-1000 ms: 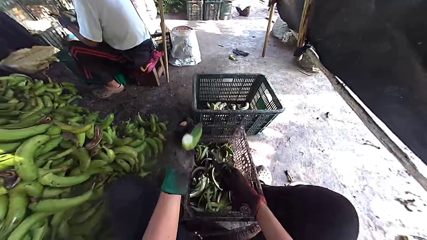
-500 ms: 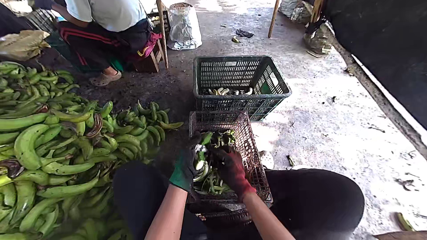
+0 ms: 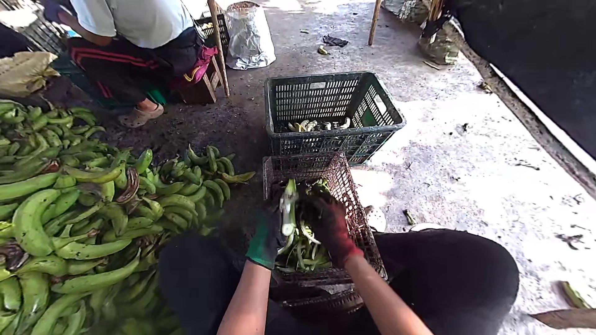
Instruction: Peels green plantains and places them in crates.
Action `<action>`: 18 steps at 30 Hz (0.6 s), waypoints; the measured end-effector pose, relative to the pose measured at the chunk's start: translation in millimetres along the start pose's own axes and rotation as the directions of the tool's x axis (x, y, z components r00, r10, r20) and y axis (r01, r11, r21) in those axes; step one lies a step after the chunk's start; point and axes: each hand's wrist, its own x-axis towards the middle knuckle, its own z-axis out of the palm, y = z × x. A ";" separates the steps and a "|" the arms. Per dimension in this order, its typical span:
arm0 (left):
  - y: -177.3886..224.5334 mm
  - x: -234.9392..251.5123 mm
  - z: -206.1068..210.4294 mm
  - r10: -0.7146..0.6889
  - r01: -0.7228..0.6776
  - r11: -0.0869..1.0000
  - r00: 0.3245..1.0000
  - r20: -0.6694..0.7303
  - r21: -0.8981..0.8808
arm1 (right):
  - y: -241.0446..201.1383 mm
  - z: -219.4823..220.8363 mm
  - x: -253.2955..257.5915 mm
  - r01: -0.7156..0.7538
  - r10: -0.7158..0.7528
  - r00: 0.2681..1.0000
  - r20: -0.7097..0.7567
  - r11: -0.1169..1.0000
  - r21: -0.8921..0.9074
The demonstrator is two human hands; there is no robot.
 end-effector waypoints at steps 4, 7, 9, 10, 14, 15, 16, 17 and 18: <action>0.4 -1.4 -3.6 -0.006 0.007 0.999 1.000 0.024 -0.046 | -5.1 -9.2 32.3 0.041 -0.041 0.999 -0.007 0.996 -0.086; 7.4 -7.7 -9.7 -0.022 0.022 1.000 1.000 0.009 -0.019 | -9.3 -1.4 22.8 0.125 -0.135 0.984 -0.117 0.988 -0.089; 4.0 -6.3 -8.0 -0.030 0.031 0.999 0.999 0.021 -0.038 | -8.6 -2.3 27.2 0.090 -0.104 0.989 -0.107 0.988 -0.125; 4.5 -4.0 -5.5 -0.016 0.019 0.998 0.999 0.049 -0.059 | -7.5 -7.7 36.4 0.035 -0.044 0.997 -0.067 0.990 -0.135; 10.6 -3.7 2.5 0.055 -0.046 0.989 0.997 0.059 -0.142 | 10.9 -34.1 68.2 -0.183 0.190 0.982 -0.016 0.963 0.198; 11.3 3.2 1.1 0.122 -0.119 0.984 0.992 0.017 -0.131 | 8.1 -34.1 63.1 -0.168 0.170 0.985 0.013 0.959 0.229; 10.8 9.1 -1.6 0.165 -0.165 0.978 0.986 -0.013 -0.124 | 2.9 -29.7 48.7 -0.151 0.139 0.988 0.073 0.964 0.217; 10.1 13.7 -3.8 0.184 -0.187 0.973 0.982 -0.033 -0.132 | -2.2 -20.8 28.6 -0.124 0.100 0.987 0.125 0.972 0.202; 9.7 18.3 -4.8 0.200 -0.203 0.966 0.979 -0.037 -0.157 | -6.8 -11.2 7.7 -0.087 0.060 0.987 0.152 0.980 0.177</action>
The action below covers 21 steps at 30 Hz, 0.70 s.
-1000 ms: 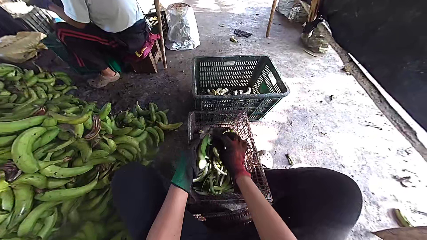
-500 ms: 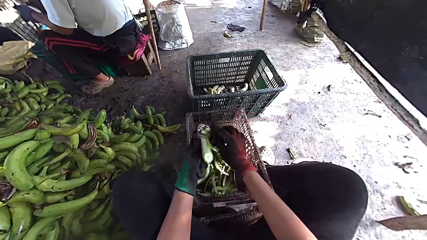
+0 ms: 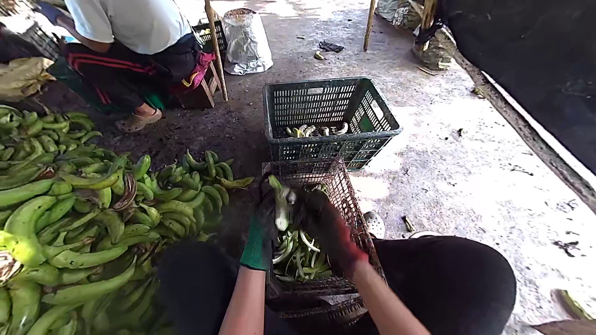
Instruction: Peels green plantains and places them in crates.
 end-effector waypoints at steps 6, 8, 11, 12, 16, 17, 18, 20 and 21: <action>2.5 -12.9 12.6 -0.131 0.136 0.985 0.990 -0.048 0.109 | 11.7 1.4 0.2 0.145 -0.174 0.979 -0.104 0.960 -0.240; 8.9 -19.9 16.1 -0.244 0.232 0.953 0.969 0.037 0.193 | 11.0 -18.2 32.9 0.070 -0.096 0.993 -0.072 0.950 -0.305; 10.4 -23.0 21.9 -0.174 0.159 0.972 0.982 0.071 0.175 | 15.7 -25.8 50.7 -0.045 0.017 0.992 -0.125 0.974 -0.220; 9.8 -21.1 24.7 -0.109 0.109 0.982 0.994 -0.005 0.156 | 17.2 -19.7 45.6 -0.044 0.021 0.991 -0.135 0.985 -0.167; -11.2 4.7 19.4 0.170 -0.111 0.979 0.906 -0.388 0.170 | 18.7 35.2 -18.2 0.064 -0.072 0.992 -0.101 0.995 -0.081; -21.5 12.0 17.0 0.251 -0.192 0.966 0.856 -0.451 0.173 | 21.1 44.0 -28.2 0.076 -0.084 0.989 -0.118 0.995 -0.071; -27.1 14.0 18.4 0.279 -0.233 0.960 0.826 -0.490 0.154 | 22.6 46.4 -29.9 0.072 -0.082 0.987 -0.138 0.994 -0.080; -27.0 4.1 27.3 0.216 -0.178 0.976 0.871 -0.441 0.127 | 22.6 32.7 -10.8 0.047 -0.063 0.992 -0.113 0.989 -0.140; -22.5 -2.5 30.8 0.153 -0.103 0.983 0.921 -0.358 0.155 | 21.1 20.3 4.8 0.031 -0.042 0.997 -0.058 0.985 -0.171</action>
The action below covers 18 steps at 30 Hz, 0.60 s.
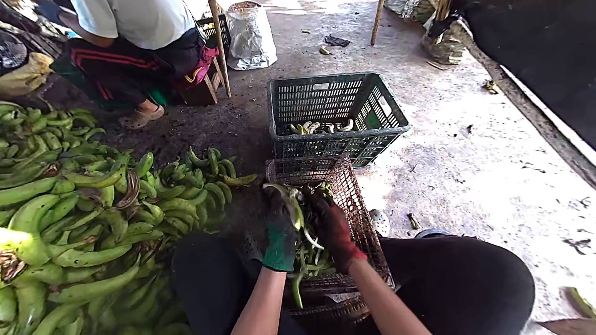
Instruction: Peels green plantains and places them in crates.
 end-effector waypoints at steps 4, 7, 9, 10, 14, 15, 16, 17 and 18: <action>11.4 -6.0 -12.3 -0.195 0.052 0.962 0.815 0.546 0.267 | 20.6 -32.6 57.0 -0.041 0.056 0.951 0.303 0.998 -0.057; 7.6 -5.0 -17.7 -0.150 0.093 0.986 0.849 0.507 0.136 | 31.5 -25.0 51.5 -0.085 0.076 0.973 0.218 0.996 0.035; 9.8 6.1 -17.0 -0.172 0.154 0.985 0.921 0.350 0.078 | 16.9 -14.6 23.9 -0.046 0.045 0.996 0.082 0.999 0.013; 9.5 9.0 -16.0 -0.184 0.171 0.983 0.942 0.280 0.072 | 10.9 -8.1 5.1 -0.003 0.003 1.000 0.012 1.000 -0.015; 11.4 10.1 -15.3 -0.186 0.135 0.976 0.923 0.338 0.170 | 1.3 -10.8 -15.9 0.077 -0.090 0.991 -0.101 0.988 -0.131; 11.9 7.5 -17.7 -0.235 0.144 0.959 0.887 0.399 0.244 | 1.8 -19.4 -9.5 0.033 -0.037 0.999 -0.029 0.989 -0.142; 11.4 6.0 -18.7 -0.280 0.145 0.939 0.848 0.450 0.311 | 5.6 -26.3 0.2 0.014 -0.010 1.000 0.026 0.988 -0.153; 12.4 5.7 -20.8 -0.321 0.151 0.925 0.800 0.507 0.349 | 10.5 -32.0 10.2 0.000 0.013 0.996 0.086 0.989 -0.150; 12.3 6.9 -23.2 -0.353 0.159 0.916 0.754 0.554 0.368 | 16.2 -35.4 18.3 -0.002 0.020 0.990 0.138 0.991 -0.132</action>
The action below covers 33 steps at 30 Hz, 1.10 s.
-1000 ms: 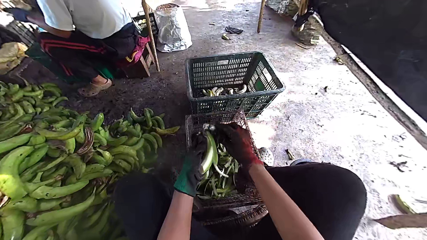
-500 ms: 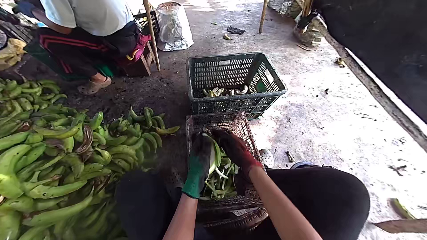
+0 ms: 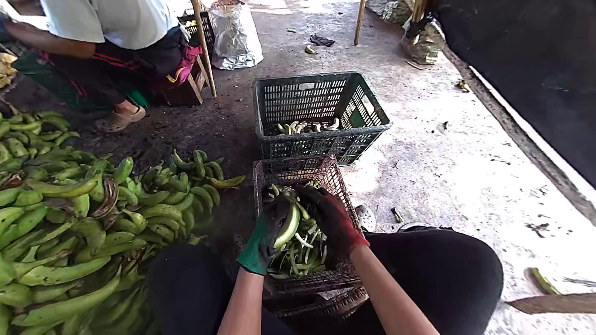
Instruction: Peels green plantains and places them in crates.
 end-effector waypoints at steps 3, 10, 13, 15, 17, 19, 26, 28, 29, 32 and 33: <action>-5.5 0.3 -11.6 0.019 -0.017 1.000 0.982 0.187 -0.010 | 14.2 1.3 12.7 -0.007 0.002 0.994 0.105 0.999 0.052; -4.4 -4.9 -6.8 0.010 -0.062 0.940 0.988 -0.153 -0.335 | 16.5 17.4 -10.2 -0.028 0.041 0.999 -0.029 0.932 0.362; -11.8 14.1 3.3 -0.143 -0.088 0.642 0.962 -0.232 -0.761 | -11.1 30.1 -39.7 0.108 -0.086 0.983 -0.162 0.986 0.128; -18.5 19.5 1.9 -0.164 -0.058 0.569 0.969 -0.183 -0.820 | -11.6 43.1 -48.0 0.199 -0.188 0.930 -0.315 0.980 0.001; -19.0 18.5 5.2 -0.157 0.033 0.590 0.985 -0.074 -0.807 | -14.4 34.2 -42.9 0.182 -0.183 0.933 -0.311 0.983 -0.030; -15.1 9.4 8.9 -0.141 0.092 0.674 0.990 -0.005 -0.733 | -16.4 19.9 -35.6 0.119 -0.132 0.967 -0.218 0.990 -0.071; -1.3 -2.8 8.5 -0.116 0.045 0.976 0.937 -0.330 -0.214 | -40.8 9.4 -22.6 -0.015 0.003 0.997 -0.077 0.987 -0.160; 9.1 -7.4 7.2 -0.097 0.107 0.994 0.952 -0.289 0.020 | -44.3 3.2 -6.0 -0.169 0.181 0.979 0.090 0.978 -0.121; 10.2 -7.7 6.7 -0.106 0.131 0.988 0.962 -0.251 0.084 | -39.8 2.0 1.6 -0.228 0.236 0.958 0.161 0.971 -0.069; -1.4 -4.4 2.0 -0.121 0.120 0.993 0.978 -0.170 -0.016 | -18.3 5.9 4.1 -0.290 0.242 0.936 0.254 0.942 0.171; -5.9 0.1 -1.1 -0.120 0.096 0.986 0.977 -0.179 -0.138 | -16.0 6.8 0.7 -0.284 0.243 0.948 0.206 0.938 0.198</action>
